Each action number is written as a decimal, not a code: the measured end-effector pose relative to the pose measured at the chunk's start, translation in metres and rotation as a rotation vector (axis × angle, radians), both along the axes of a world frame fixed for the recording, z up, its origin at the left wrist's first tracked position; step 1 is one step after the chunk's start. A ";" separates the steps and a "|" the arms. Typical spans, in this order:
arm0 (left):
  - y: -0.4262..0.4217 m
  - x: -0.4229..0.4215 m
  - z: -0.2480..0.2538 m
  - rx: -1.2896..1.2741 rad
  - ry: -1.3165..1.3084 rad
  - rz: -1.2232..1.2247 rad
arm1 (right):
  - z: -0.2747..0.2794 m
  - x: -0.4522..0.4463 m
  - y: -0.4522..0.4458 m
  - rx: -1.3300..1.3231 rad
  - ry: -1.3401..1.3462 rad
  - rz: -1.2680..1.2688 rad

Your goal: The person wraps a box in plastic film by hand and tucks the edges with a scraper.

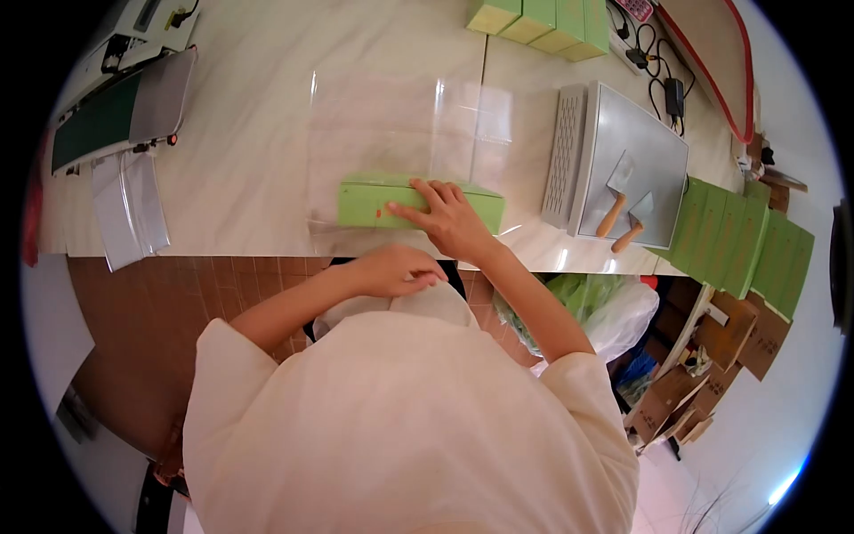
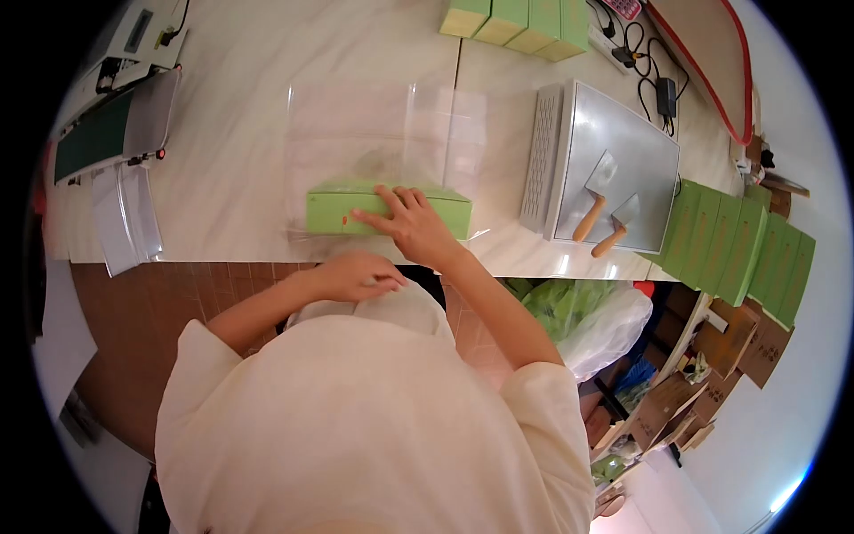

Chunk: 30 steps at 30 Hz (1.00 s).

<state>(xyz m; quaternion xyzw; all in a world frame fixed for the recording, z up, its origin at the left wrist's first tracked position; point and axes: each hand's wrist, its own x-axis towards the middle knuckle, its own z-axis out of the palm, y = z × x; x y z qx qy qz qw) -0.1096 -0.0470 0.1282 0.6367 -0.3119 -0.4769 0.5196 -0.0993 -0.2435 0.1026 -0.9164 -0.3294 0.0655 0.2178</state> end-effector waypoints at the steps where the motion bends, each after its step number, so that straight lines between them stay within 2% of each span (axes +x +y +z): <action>1: 0.008 0.013 0.010 0.069 -0.128 0.147 | 0.001 -0.001 0.001 0.013 0.015 -0.011; 2: 0.016 0.032 0.013 0.136 -0.258 0.295 | 0.002 -0.002 0.001 0.027 0.029 -0.020; 3: 0.021 0.061 0.009 0.300 -0.148 0.420 | 0.004 -0.002 0.002 0.031 0.024 -0.027; 4: 0.023 0.095 -0.003 0.210 -0.239 0.571 | 0.006 -0.002 0.002 0.022 0.035 -0.020; 6: 0.028 0.155 -0.051 0.209 -0.433 0.594 | 0.007 -0.004 0.004 0.015 0.039 -0.017; 8: 0.029 0.189 -0.099 0.515 -0.774 0.443 | 0.004 -0.004 0.003 -0.007 0.045 -0.021; 12: 0.002 0.211 -0.116 0.662 -0.807 0.272 | 0.002 -0.007 0.002 0.069 0.050 -0.052; 14: -0.008 0.214 -0.118 0.719 -0.694 0.234 | 0.000 -0.007 0.002 0.079 0.045 -0.054; 18: -0.012 0.211 -0.121 0.687 -0.673 0.077 | 0.001 -0.007 0.002 0.080 0.046 -0.056; 20: -0.013 0.204 -0.115 0.708 -0.773 0.028 | 0.001 -0.007 0.002 0.094 0.042 -0.068; 21: -0.013 0.202 -0.116 0.714 -0.779 0.026 | 0.002 -0.007 0.002 0.101 0.038 -0.068; 23: -0.010 0.197 -0.117 0.558 -0.876 0.096 | 0.003 -0.007 0.003 0.093 0.058 -0.063; 26: -0.015 0.192 -0.098 0.443 -0.745 0.189 | 0.004 -0.008 0.004 0.071 0.048 -0.066; 30: -0.018 0.173 -0.055 0.353 -0.855 0.193 | 0.006 -0.007 0.004 0.085 0.070 -0.029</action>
